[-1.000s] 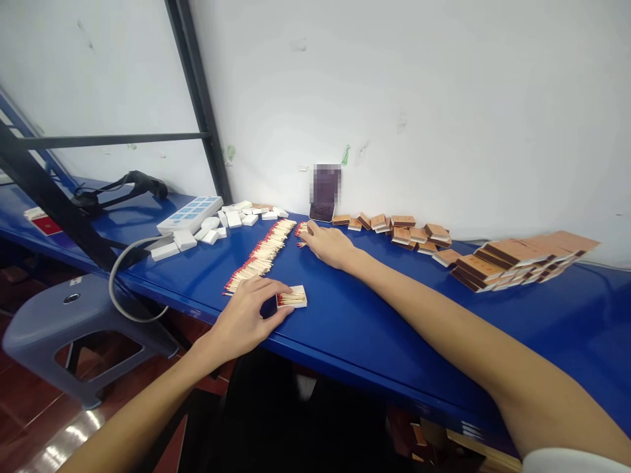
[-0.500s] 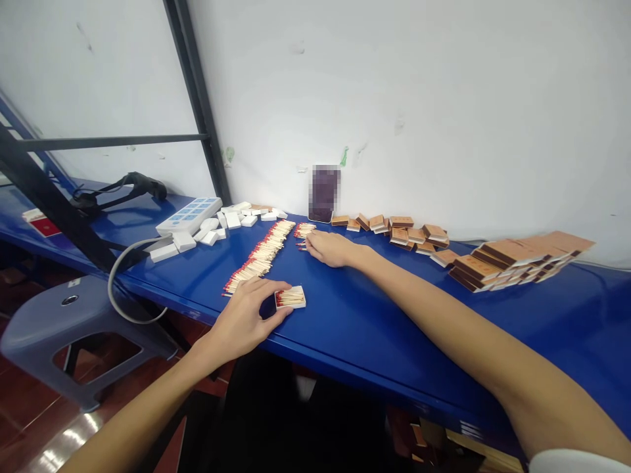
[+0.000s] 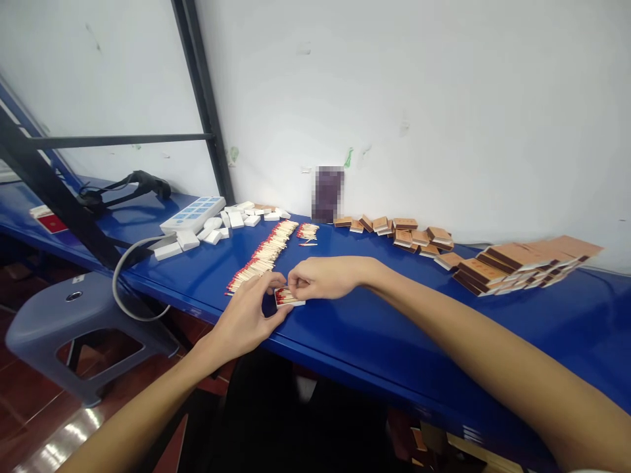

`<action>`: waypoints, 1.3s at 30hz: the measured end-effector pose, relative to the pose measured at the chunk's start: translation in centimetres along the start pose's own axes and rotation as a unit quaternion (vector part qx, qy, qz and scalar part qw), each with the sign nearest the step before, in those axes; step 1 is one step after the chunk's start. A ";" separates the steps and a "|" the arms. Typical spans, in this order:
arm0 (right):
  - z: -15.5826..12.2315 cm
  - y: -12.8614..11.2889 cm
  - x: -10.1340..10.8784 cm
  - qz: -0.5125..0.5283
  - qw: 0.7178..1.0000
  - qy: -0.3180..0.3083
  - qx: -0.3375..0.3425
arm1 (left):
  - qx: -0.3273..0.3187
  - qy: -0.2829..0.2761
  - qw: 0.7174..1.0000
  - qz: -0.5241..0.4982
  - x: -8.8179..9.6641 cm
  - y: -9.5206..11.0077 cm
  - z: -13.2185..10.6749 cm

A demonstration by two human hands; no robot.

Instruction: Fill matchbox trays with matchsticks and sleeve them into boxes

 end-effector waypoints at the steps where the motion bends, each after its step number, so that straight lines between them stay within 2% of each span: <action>1: 0.0 -0.3 0.0 0.001 1.000 0.005 0.003 | -0.006 -0.003 1.000 0.005 0.0 0.1 0.0; 5: -0.2 -0.6 0.4 0.014 1.000 0.017 0.005 | -0.011 -0.011 1.000 0.021 -0.1 0.1 0.1; 8: 0.1 0.6 1.5 0.015 0.997 0.074 0.013 | -0.018 -0.013 0.999 0.024 -0.1 0.2 0.1; 11: 1.2 3.9 2.9 -0.029 0.979 0.200 -0.011 | -0.027 -0.013 0.999 0.020 -0.1 0.3 0.1; 13: 1.9 6.9 3.7 -0.074 0.952 0.285 -0.079 | -0.032 -0.012 0.999 0.017 0.0 0.4 0.1; 14: 2.1 8.2 3.9 -0.085 0.939 0.314 -0.108 | -0.034 -0.010 0.999 0.015 0.0 0.4 0.1; 16: 2.8 10.3 3.8 -0.088 0.929 0.334 -0.129 | -0.037 -0.008 0.999 0.013 0.0 0.5 0.1; 18: 3.2 11.5 3.6 -0.087 0.927 0.339 -0.135 | -0.037 -0.008 0.999 0.013 0.1 0.5 0.1; 21: 3.6 12.1 3.3 -0.087 0.927 0.339 -0.132 | -0.034 -0.007 0.999 0.017 0.1 0.5 0.1; 28: 4.4 12.0 3.2 -0.087 0.930 0.333 -0.132 | -0.038 -0.003 0.999 0.014 0.2 0.5 0.1; 39: 3.8 11.5 3.0 -0.091 0.941 0.309 -0.109 | -0.037 -0.001 0.999 0.024 0.1 0.4 0.2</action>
Point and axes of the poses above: each hand's wrist, its own z-axis towards the middle knuckle, its own x-axis out of the back of the hand, y = z × x, the point moved 6 cm from there along z, towards the middle knuckle, and after that the axes turned 9 degrees about -x, right-handed, at the moved point
